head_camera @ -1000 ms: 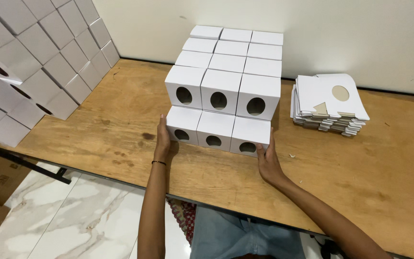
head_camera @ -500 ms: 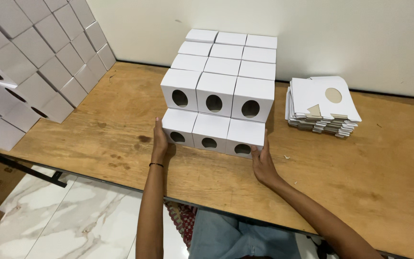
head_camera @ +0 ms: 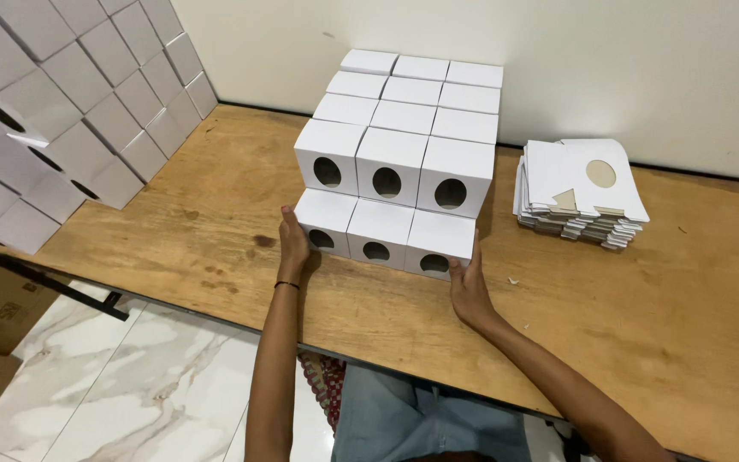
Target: The person assembles small white cardboard boxes by folding flat pieces along pre-scored lines and tucking flaps into slots. They handle multiple flat pieces and finished boxes, stacking the completed boxes on a wooden table.
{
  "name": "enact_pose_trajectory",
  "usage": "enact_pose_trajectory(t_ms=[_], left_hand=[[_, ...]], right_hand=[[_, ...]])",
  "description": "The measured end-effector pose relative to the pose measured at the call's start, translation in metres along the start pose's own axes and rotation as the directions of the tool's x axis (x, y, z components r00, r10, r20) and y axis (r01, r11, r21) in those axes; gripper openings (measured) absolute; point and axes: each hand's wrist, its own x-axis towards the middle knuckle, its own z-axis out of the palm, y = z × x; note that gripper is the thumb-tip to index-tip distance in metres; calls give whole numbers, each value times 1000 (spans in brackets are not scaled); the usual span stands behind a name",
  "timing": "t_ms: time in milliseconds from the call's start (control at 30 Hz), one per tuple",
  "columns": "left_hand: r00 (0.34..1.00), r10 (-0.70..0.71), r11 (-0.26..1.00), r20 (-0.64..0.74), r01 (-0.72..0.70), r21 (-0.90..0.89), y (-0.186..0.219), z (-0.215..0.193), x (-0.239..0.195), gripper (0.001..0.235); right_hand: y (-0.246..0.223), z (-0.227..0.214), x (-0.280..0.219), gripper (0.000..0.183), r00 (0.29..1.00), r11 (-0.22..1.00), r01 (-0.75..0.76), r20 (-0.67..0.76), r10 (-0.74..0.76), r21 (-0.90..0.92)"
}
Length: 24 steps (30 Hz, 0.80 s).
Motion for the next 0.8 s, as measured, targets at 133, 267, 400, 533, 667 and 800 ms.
enact_pose_trajectory(t_ms=[133, 267, 400, 533, 667, 800], left_hand=[[999, 52, 999, 16, -52, -8, -47, 0, 24, 97], [996, 91, 996, 9, -91, 6, -64, -1, 28, 93], [989, 146, 989, 22, -147, 28, -36, -4, 20, 104], [984, 179, 984, 14, -180, 2, -15, 0, 10, 98], [980, 190, 982, -57, -190, -1, -21, -1, 13, 86], [985, 148, 989, -91, -148, 6, -38, -1, 23, 78]], right_hand=[[4, 0, 1, 71, 1000, 1000, 15, -8, -15, -6], [-1, 0, 0, 70, 1000, 1000, 8, -15, -8, 1], [1, 1, 1, 71, 1000, 1000, 10, -21, -10, -16], [-9, 0, -1, 71, 1000, 1000, -10, -21, 10, -6], [-8, -1, -1, 75, 999, 1000, -30, -29, 30, 3], [-15, -4, -3, 75, 999, 999, -34, -23, 34, 11]])
